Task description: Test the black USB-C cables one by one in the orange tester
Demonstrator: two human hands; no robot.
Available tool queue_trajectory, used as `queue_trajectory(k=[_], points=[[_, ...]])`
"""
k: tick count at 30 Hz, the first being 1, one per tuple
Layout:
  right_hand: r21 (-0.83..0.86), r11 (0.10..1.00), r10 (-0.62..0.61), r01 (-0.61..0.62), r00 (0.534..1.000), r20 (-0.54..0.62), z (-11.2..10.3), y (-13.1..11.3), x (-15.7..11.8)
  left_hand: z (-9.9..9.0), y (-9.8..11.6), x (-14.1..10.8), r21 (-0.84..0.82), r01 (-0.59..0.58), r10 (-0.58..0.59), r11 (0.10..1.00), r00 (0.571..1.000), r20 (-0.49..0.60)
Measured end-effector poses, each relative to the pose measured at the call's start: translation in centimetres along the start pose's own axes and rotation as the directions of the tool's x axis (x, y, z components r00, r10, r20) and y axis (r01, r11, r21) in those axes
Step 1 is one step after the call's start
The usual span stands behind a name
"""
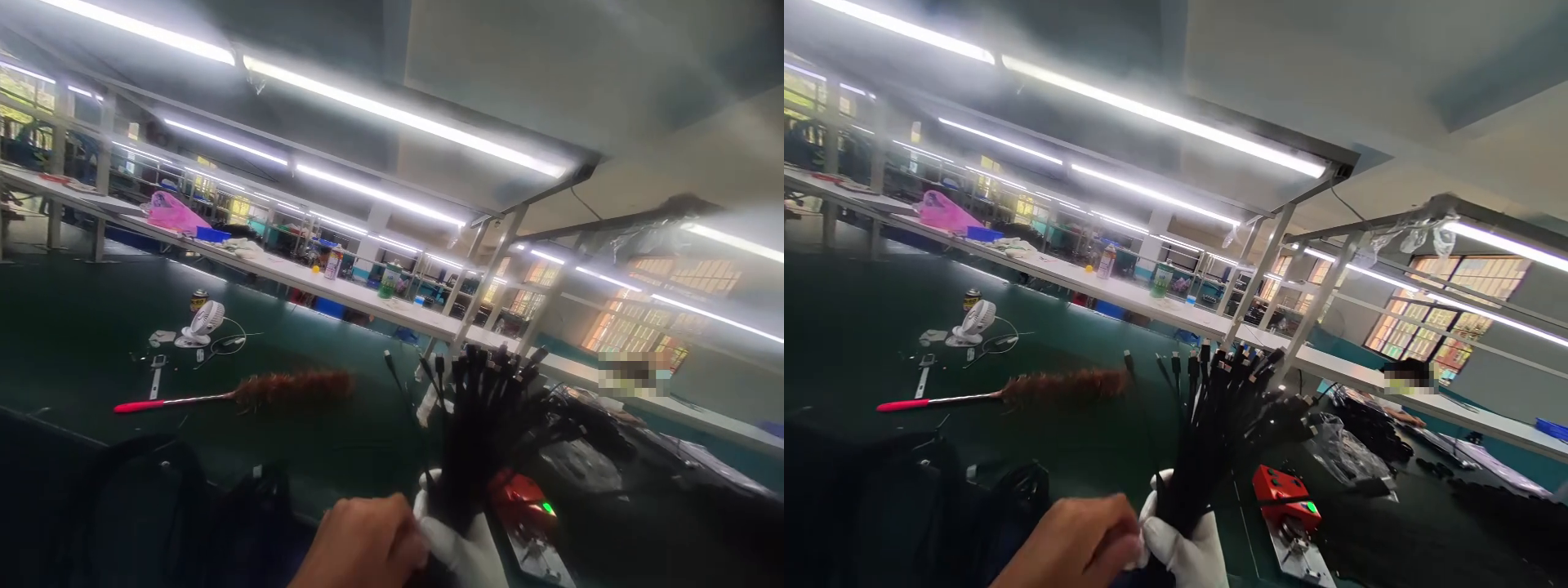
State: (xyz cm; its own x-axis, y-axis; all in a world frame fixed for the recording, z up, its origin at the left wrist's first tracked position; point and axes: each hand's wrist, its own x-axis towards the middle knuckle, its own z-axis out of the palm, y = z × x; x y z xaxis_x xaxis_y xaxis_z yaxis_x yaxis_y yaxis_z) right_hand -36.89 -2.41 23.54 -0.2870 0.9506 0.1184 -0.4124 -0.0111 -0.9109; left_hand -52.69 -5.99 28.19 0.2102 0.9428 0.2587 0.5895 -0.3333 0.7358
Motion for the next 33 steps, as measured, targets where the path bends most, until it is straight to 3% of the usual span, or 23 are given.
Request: queue_trajectory(k=[3, 7, 10, 14, 21, 25, 29, 33], points=[[0.021, 1.0, -0.014, 0.014, 1.0, 0.0, 1.4, 0.4, 0.4, -1.0, 0.3, 1.1, -0.178, 0.075, -0.101, 0.981, 0.984, -0.145], [-0.035, 0.998, -0.041, 0.043, 0.998, 0.05, 3.0, 0.5, 0.5, -2.0, -0.5, 2.6, -0.413, 0.044, -0.127, 0.91, 0.976, -0.176], [-0.073, 0.997, -0.033, 0.037, 0.997, 0.067, 3.6, 0.6, 0.6, -2.2, -1.4, 3.2, -0.466, 0.006, -0.109, 0.885, 0.975, -0.193], [-0.118, 0.993, 0.005, 0.005, 0.996, 0.085, 4.3, 1.0, 0.8, -3.5, -1.2, 3.3, -0.439, -0.02, -0.06, 0.898, 0.984, -0.166], [-0.165, 0.986, 0.033, -0.017, 0.995, 0.098, 5.6, 1.0, 1.4, -6.2, -0.5, 3.3, -0.165, -0.076, 0.057, 0.983, 0.991, -0.117], [-0.171, 0.985, 0.016, 0.003, 0.994, 0.105, 5.8, 1.2, 1.6, -6.6, -0.9, 3.3, -0.09, -0.121, 0.112, 0.989, 0.989, -0.1], [-0.14, 0.99, 0.006, -0.006, 1.0, 0.0, 6.1, 1.8, 1.7, -6.9, -0.8, 3.7, 0.086, -0.144, 0.149, 0.986, 0.987, -0.053], [-0.102, 0.995, -0.002, -0.001, 1.0, -0.023, 5.9, 2.7, 2.2, -6.7, -0.8, 4.0, 0.104, -0.147, 0.152, 0.984, 0.988, -0.035]])
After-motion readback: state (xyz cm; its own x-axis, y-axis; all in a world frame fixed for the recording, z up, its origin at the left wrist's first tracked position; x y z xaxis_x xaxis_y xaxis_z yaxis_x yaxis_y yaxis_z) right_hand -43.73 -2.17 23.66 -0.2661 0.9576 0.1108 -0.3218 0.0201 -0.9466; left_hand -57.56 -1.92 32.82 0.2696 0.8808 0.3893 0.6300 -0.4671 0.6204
